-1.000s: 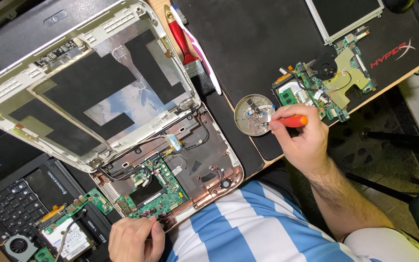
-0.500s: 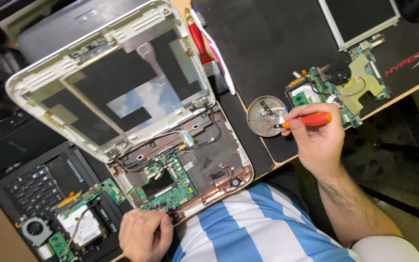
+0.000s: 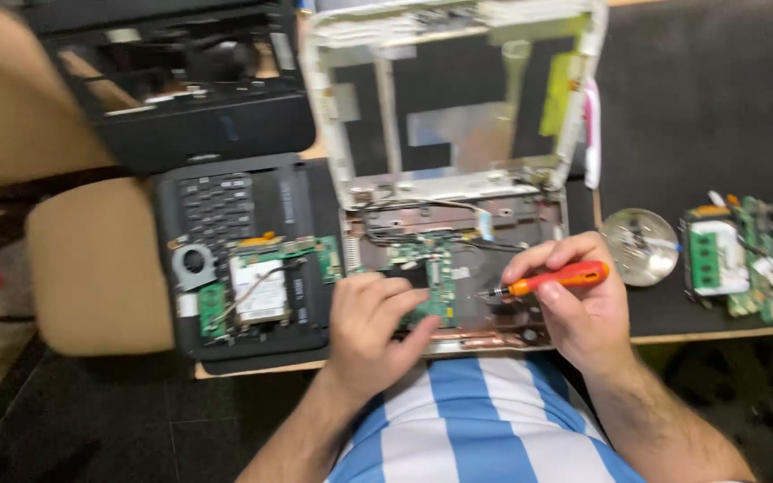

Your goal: Disassembling a laptop to access and work on internal components like the hard drive and motherboard.

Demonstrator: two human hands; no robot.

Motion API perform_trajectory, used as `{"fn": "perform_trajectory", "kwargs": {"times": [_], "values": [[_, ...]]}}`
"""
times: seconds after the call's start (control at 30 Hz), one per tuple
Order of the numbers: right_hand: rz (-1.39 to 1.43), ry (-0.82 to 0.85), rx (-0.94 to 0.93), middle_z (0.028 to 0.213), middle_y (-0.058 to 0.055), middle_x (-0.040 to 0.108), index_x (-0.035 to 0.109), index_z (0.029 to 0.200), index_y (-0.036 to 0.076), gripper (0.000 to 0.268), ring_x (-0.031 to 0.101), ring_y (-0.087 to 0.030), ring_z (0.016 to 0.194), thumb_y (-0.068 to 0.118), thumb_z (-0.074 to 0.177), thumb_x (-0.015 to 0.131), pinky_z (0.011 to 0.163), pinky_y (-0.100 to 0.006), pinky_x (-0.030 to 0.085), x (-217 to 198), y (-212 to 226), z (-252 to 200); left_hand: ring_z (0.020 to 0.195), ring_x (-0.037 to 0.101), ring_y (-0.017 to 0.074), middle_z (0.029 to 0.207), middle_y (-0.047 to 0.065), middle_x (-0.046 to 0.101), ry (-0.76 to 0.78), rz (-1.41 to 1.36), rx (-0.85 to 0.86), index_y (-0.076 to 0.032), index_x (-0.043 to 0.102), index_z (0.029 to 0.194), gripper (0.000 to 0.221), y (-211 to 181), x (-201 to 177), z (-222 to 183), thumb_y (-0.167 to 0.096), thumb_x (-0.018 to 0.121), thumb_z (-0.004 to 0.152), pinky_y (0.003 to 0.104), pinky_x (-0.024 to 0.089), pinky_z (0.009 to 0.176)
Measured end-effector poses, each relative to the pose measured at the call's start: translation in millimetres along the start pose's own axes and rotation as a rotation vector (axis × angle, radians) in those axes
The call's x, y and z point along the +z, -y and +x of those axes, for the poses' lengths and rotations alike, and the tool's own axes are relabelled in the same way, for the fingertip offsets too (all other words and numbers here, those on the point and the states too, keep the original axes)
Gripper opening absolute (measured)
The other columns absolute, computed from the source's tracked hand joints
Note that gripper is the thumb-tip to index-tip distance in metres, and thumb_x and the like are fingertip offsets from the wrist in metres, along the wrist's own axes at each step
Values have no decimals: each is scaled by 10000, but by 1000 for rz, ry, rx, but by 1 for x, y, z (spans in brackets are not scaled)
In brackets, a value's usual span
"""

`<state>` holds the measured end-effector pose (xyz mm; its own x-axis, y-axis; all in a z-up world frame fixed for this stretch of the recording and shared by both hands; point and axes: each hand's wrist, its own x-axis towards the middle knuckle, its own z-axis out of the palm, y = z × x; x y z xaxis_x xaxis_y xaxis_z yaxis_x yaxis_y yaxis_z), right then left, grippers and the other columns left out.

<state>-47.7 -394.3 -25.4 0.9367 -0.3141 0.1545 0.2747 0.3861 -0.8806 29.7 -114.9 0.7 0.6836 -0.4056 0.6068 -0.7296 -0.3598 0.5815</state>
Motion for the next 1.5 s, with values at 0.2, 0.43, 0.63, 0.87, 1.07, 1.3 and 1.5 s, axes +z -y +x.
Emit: {"fn": "perform_trajectory", "kwargs": {"times": [0.2, 0.43, 0.63, 0.87, 1.07, 1.3, 1.5], "values": [[-57, 68, 57, 1082, -347, 828, 541, 1254, 73, 331, 855, -328, 974, 159, 1081, 809, 930, -438, 749, 25, -3, 9, 1043, 725, 323, 1111, 41, 773, -17, -51, -16, -116, 879, 1313, 276, -4, 0, 8, -262, 931, 1084, 474, 582, 949], [-98, 66, 88, 1075, -329, 844, 559, 1261, 78, 322, 858, -339, 1019, 157, 1069, 805, 983, -467, 740, 32, -7, 5, 1055, 725, 279, 1095, 9, 785, 6, -104, -44, -164, 906, 1288, 232, 0, -4, 6, -210, 957, 1066, 465, 585, 969], [-134, 87, 100, 1106, -293, 860, 587, 1256, 96, 294, 853, -325, 1037, 174, 1078, 808, 1026, -490, 736, 34, -6, 4, 1021, 739, 253, 1040, -6, 799, 9, -104, -51, -190, 930, 1183, 125, 0, -7, 7, -158, 960, 1066, 462, 603, 963], [-182, 99, 99, 1119, -278, 872, 617, 1246, 99, 268, 865, -317, 1029, 177, 1079, 812, 1021, -500, 747, 36, -3, 5, 1024, 737, 247, 1024, -12, 798, 29, -92, -63, -218, 931, 1141, 92, 0, -6, 4, -177, 953, 1062, 469, 603, 983], [-216, 102, 87, 1141, -261, 877, 618, 1241, 101, 254, 859, -307, 1031, 171, 1088, 809, 1027, -501, 745, 39, 0, 2, 1021, 744, 241, 1017, -6, 808, 27, -83, -78, -220, 931, 1120, 78, 0, -5, 2, -183, 957, 1056, 473, 607, 991], [-259, 110, 76, 1151, -254, 879, 620, 1242, 105, 233, 863, -305, 1028, 161, 1103, 798, 1015, -503, 750, 35, -1, 2, 1027, 740, 231, 1008, 2, 807, 39, -70, -91, -224, 930, 1106, 87, -2, -5, 3, -165, 959, 1050, 475, 609, 1012], [-259, 114, 91, 1169, -253, 873, 613, 1256, 102, 223, 852, -298, 1031, 142, 1115, 782, 1000, -506, 750, 36, 0, 3, 1036, 735, 223, 1013, -15, 798, 71, -49, -85, -229, 922, 1112, 94, -1, -7, 5, -171, 959, 1048, 471, 610, 1012]]}}
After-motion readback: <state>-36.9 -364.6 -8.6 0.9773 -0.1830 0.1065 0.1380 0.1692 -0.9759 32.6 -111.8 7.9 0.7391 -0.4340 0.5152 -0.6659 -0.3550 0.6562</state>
